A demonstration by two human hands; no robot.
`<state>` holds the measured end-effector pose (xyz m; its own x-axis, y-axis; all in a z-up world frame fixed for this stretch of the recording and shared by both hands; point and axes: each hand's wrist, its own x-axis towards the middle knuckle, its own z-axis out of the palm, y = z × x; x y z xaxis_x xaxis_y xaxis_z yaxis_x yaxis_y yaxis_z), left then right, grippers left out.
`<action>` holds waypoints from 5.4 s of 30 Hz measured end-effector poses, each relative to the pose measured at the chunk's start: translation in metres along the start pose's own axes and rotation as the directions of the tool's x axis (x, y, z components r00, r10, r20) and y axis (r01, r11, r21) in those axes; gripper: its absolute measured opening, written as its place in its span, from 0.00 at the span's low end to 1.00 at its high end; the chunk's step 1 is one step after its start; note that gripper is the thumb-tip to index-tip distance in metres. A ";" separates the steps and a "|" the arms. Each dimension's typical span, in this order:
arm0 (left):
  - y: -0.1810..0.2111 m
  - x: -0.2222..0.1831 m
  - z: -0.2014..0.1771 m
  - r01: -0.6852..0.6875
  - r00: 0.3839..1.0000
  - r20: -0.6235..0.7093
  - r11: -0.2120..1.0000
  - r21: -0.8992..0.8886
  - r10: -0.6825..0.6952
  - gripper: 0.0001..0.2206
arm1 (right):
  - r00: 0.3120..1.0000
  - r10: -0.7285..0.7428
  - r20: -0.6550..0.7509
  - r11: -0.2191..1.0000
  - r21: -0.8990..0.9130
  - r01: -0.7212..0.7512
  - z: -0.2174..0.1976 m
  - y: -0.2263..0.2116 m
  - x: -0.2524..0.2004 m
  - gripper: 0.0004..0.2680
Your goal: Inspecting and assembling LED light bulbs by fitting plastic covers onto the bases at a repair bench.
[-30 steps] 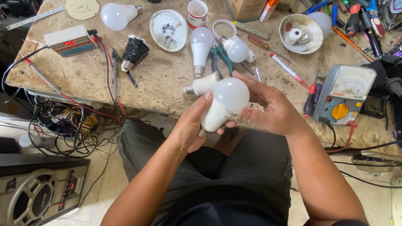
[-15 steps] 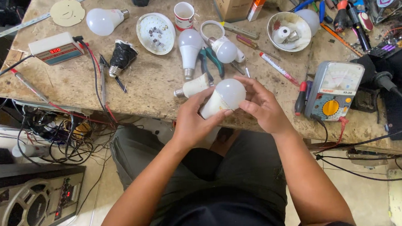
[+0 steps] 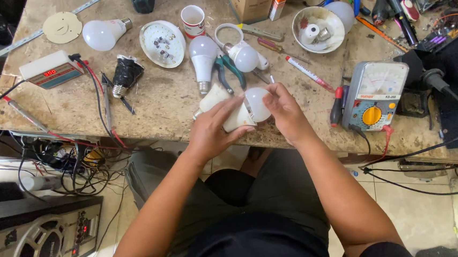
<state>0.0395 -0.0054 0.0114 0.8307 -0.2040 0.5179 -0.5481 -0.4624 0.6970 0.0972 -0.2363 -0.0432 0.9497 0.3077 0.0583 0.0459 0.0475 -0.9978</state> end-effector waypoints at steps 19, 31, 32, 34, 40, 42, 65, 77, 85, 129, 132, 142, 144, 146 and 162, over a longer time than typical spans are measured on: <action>-0.014 0.020 -0.005 -0.121 0.989 0.116 0.968 0.221 0.097 0.31 | 0.948 0.317 -0.016 0.924 0.232 -0.304 0.008 -0.059 -0.013 0.24; -0.006 0.013 0.015 -0.159 0.984 0.106 0.975 0.155 0.144 0.31 | 0.957 0.277 -0.090 0.961 0.037 -0.275 0.016 -0.048 -0.005 0.22; -0.005 0.015 0.012 -0.140 0.985 0.118 0.985 0.099 0.128 0.30 | 0.962 0.253 -0.105 0.966 -0.018 -0.256 0.017 -0.050 -0.005 0.20; -0.006 0.016 0.011 -0.113 0.986 0.127 0.993 0.044 0.107 0.29 | 0.967 0.230 -0.112 0.968 -0.075 -0.239 0.020 -0.053 -0.004 0.19; 0.006 0.020 0.004 -0.075 0.987 0.141 0.997 -0.022 0.077 0.28 | 0.944 0.290 -0.159 0.935 -0.166 -0.315 0.029 -0.073 -0.004 0.21; 0.002 0.019 0.009 -0.072 0.993 0.093 0.997 -0.010 0.073 0.29 | 0.944 0.286 -0.165 0.934 -0.174 -0.313 0.032 -0.080 -0.004 0.21; -0.003 0.009 0.016 -0.041 0.997 -0.060 0.998 -0.043 0.039 0.33 | 0.981 -0.048 0.188 0.986 -0.146 0.077 -0.007 -0.026 -0.006 0.19; -0.013 0.006 0.019 0.027 1.000 0.008 0.991 -0.134 -0.026 0.32 | 0.998 -0.058 -0.027 0.970 -0.239 0.050 0.022 -0.043 -0.011 0.17; -0.013 0.004 0.018 0.004 0.999 -0.042 0.995 -0.096 -0.008 0.32 | 1.000 -0.012 -0.002 0.983 -0.185 0.012 0.026 -0.041 -0.012 0.18; 0.003 0.013 0.003 0.283 0.959 0.075 0.908 -0.310 -0.273 0.32 | 0.977 -0.191 0.097 0.977 -0.074 0.198 0.011 -0.023 -0.010 0.28; -0.004 0.013 0.010 0.348 0.936 0.126 0.818 -0.457 -0.328 0.31 | 0.967 -0.236 0.100 0.968 -0.063 0.243 0.033 -0.053 -0.027 0.28; 0.009 0.021 0.029 0.469 0.787 0.331 0.157 -0.869 -0.520 0.26 | 0.972 -0.227 0.056 0.916 -0.328 0.232 0.026 -0.083 -0.015 0.23; 0.005 0.015 0.037 0.421 0.764 0.384 -0.051 -0.906 -0.519 0.23 | 0.976 -0.215 0.034 0.903 -0.374 0.212 0.026 -0.085 -0.013 0.21; 0.008 0.013 0.039 0.430 0.739 0.415 -0.103 -0.897 -0.531 0.23 | 0.972 -0.234 0.024 0.894 -0.387 0.225 0.030 -0.100 -0.017 0.20; 0.010 0.012 0.030 0.423 0.650 0.592 -0.421 -0.803 -0.477 0.24 | 0.961 -0.203 0.187 0.965 -0.129 0.229 0.013 -0.080 -0.005 0.18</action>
<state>0.0468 -0.0386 0.0095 0.8587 -0.4227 -0.2898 0.5036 0.8009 0.3240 0.0848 -0.2296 0.0366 0.8455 0.4638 0.2645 0.3017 -0.0063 -0.9534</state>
